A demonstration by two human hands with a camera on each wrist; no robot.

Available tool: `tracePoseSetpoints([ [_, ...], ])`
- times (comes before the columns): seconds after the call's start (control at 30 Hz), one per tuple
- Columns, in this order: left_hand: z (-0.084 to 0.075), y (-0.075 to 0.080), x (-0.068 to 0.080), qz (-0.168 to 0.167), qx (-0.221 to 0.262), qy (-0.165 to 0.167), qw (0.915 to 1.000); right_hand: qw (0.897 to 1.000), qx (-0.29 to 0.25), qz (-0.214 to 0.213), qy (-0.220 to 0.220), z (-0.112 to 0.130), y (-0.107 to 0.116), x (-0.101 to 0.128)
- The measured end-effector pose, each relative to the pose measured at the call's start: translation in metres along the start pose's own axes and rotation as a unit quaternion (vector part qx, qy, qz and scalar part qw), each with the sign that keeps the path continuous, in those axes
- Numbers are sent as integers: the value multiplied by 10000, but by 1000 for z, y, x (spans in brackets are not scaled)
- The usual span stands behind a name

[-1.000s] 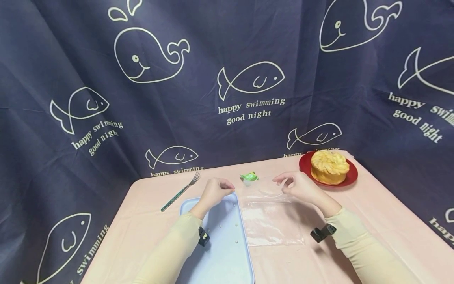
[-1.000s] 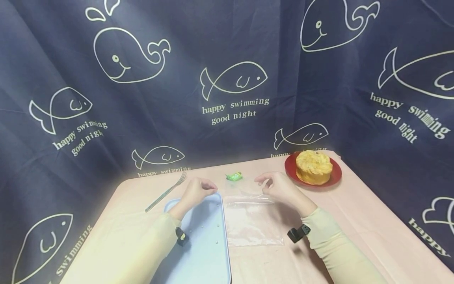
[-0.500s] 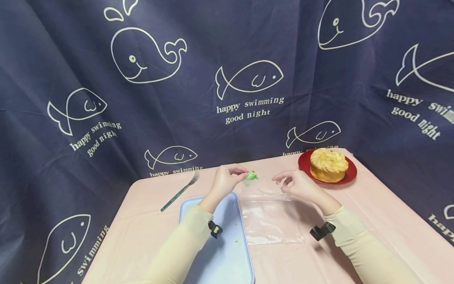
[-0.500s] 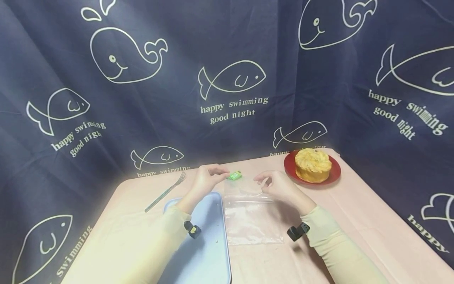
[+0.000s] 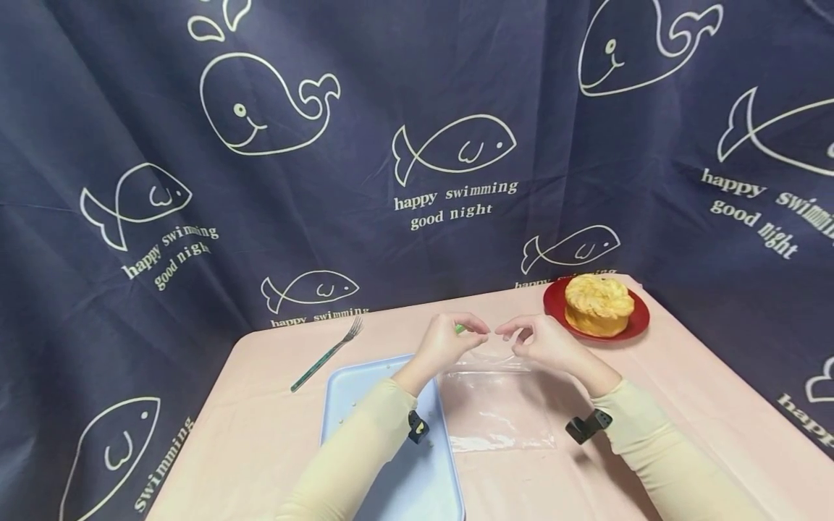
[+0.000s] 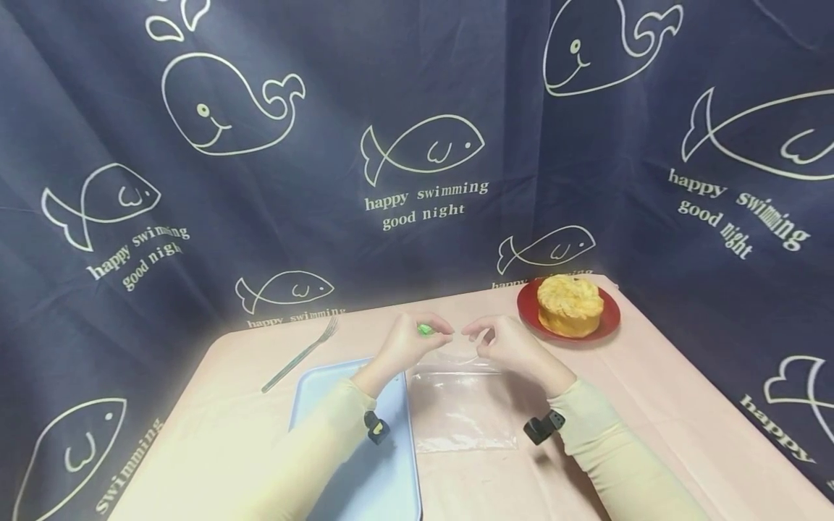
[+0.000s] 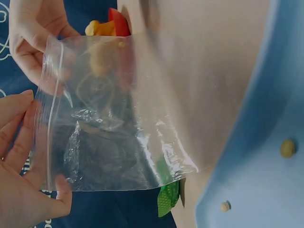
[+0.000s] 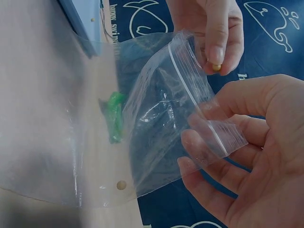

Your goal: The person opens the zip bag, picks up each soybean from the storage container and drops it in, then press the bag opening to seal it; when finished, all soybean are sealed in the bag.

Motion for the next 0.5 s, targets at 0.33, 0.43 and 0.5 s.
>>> tracePoseSetpoints([
  [0.33,5,11,3,-194,180,-84,9996,10000,-32,-1,-27,0,-2,0],
  [0.43,9,31,5,-562,313,-103,9979,10000,-25,6,-41,1,-1,-1],
  [0.5,16,48,6,-797,282,-43,9964,10000,10,14,-46,1,0,-2],
])
Point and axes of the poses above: each hand's wrist, its own x-axis away from the middle knuckle, its own y-axis out of the back of the hand, z = x × y, the point moved 5 cm from there along -x, towards the middle knuckle, and after that the axes turned 9 degrees about x, right-handed, at the moved point
